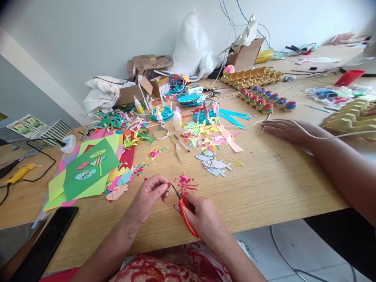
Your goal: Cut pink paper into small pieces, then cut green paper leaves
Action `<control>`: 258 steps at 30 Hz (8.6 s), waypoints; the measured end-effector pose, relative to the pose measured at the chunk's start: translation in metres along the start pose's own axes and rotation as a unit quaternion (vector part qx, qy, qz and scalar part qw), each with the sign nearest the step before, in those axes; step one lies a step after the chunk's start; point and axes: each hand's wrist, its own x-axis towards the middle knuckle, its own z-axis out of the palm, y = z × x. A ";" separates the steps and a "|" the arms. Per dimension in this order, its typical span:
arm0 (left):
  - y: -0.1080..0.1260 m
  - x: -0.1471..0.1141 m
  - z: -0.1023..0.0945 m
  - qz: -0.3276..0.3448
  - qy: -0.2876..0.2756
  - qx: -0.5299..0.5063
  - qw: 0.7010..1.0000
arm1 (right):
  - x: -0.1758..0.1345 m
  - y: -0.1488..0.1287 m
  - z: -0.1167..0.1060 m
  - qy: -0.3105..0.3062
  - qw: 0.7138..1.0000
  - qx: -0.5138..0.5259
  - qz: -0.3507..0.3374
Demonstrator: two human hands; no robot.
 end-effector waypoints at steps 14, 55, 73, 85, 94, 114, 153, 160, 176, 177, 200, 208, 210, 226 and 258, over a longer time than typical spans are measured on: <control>-0.004 -0.003 0.007 0.014 -0.018 -0.059 0.998 | 0.002 -0.009 0.000 -0.004 0.997 0.074 -0.016; -0.005 -0.001 0.003 0.024 0.014 0.002 1.000 | 0.015 -0.001 -0.001 0.063 0.976 0.209 0.000; -0.018 0.000 -0.004 0.063 0.000 0.111 0.992 | 0.029 -0.015 0.006 0.090 0.967 0.239 0.000; -0.013 -0.002 -0.014 0.083 -0.014 0.187 0.979 | 0.030 -0.013 -0.002 0.076 0.981 0.175 -0.024; 0.006 0.000 -0.016 0.155 -0.061 0.332 0.929 | 0.035 -0.020 -0.010 0.029 0.997 0.026 -0.068; -0.006 -0.001 -0.005 0.060 0.019 0.092 0.994 | 0.034 -0.020 0.001 0.107 0.974 0.196 -0.025; 0.004 -0.002 -0.012 0.036 -0.039 0.008 0.999 | 0.008 -0.010 -0.007 -0.021 0.998 -0.011 -0.061; 0.005 -0.001 -0.016 0.018 -0.052 0.028 0.998 | 0.010 -0.007 -0.009 -0.015 0.996 -0.049 -0.077; 0.015 0.005 -0.025 0.000 -0.140 0.115 0.983 | 0.003 0.004 -0.015 -0.037 0.987 -0.137 -0.077; 0.016 0.006 -0.026 -0.003 -0.149 0.123 0.981 | 0.003 0.004 -0.016 -0.042 0.985 -0.146 -0.077; 0.011 0.005 -0.013 0.002 -0.044 0.040 0.998 | 0.022 -0.007 -0.004 0.081 0.961 0.264 -0.021; 0.000 0.005 -0.010 0.070 -0.031 0.191 0.979 | 0.032 -0.018 0.004 0.113 0.973 0.201 -0.012; -0.001 0.004 -0.011 0.081 -0.027 0.219 0.972 | 0.033 -0.018 0.002 0.106 0.975 0.193 -0.013; 0.018 0.004 -0.021 0.120 -0.118 0.330 0.929 | 0.040 -0.020 -0.015 0.011 0.998 0.019 -0.063; 0.018 -0.001 -0.025 0.052 0.026 -0.007 0.998 | 0.026 -0.022 0.004 -0.010 0.996 -0.027 -0.083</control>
